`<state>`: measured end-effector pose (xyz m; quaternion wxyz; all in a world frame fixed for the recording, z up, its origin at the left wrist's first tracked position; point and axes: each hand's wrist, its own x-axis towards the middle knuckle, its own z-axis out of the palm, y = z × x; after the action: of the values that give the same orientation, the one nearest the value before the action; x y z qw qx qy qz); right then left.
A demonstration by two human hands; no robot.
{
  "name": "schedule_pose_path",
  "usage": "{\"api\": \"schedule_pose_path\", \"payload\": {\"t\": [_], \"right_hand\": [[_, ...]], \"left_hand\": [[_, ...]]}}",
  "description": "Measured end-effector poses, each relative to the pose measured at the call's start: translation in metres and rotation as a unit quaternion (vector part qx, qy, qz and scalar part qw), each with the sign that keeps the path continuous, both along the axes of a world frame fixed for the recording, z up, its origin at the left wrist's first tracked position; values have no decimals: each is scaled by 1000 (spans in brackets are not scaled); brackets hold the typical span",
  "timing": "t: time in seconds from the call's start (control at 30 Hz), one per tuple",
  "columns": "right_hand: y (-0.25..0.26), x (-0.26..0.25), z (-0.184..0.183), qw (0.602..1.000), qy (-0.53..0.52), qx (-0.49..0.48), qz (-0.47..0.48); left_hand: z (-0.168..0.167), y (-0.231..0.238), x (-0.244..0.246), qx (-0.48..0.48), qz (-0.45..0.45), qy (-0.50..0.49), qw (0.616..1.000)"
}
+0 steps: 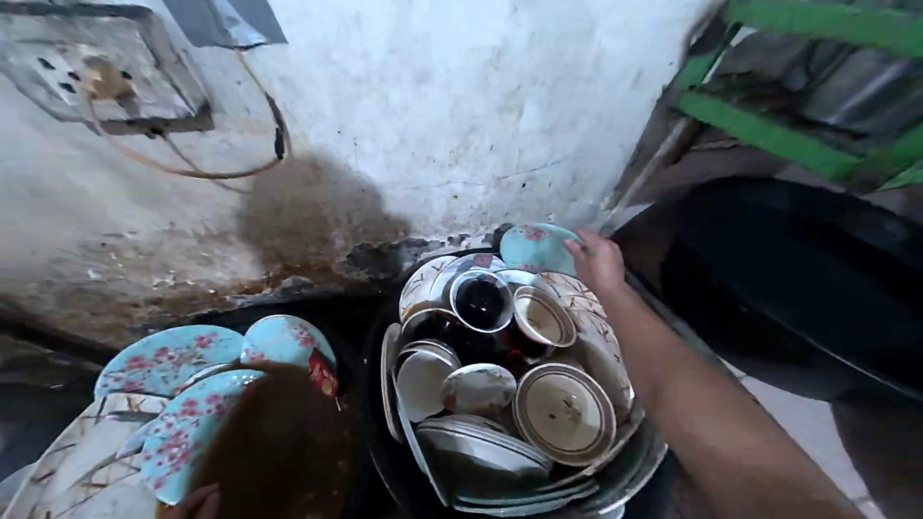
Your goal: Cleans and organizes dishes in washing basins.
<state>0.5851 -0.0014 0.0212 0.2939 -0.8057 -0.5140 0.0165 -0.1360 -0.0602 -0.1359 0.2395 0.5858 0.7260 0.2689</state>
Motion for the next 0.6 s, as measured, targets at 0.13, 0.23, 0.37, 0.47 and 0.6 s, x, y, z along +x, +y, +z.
{"api": "schedule_pose_path", "payload": {"t": [0.13, 0.23, 0.37, 0.47, 0.6], "right_hand": [[51, -17, -5, 990, -41, -91, 101], [76, -17, -29, 979, -100, -126, 124], [80, -25, -60, 966, -109, -224, 63], [77, -29, -54, 967, -63, -221, 109], [68, -113, -22, 986, 2, -46, 161]], "left_hand": [[9, -10, 12, -11, -15, -20, 1000], [4, -16, 8, -20, -19, -5, 1000], [10, -19, 4, 1, -14, 64, 998], [28, 8, 5, -49, 0, 127, 991], [14, 75, -25, -35, 22, 169, 985]]}}
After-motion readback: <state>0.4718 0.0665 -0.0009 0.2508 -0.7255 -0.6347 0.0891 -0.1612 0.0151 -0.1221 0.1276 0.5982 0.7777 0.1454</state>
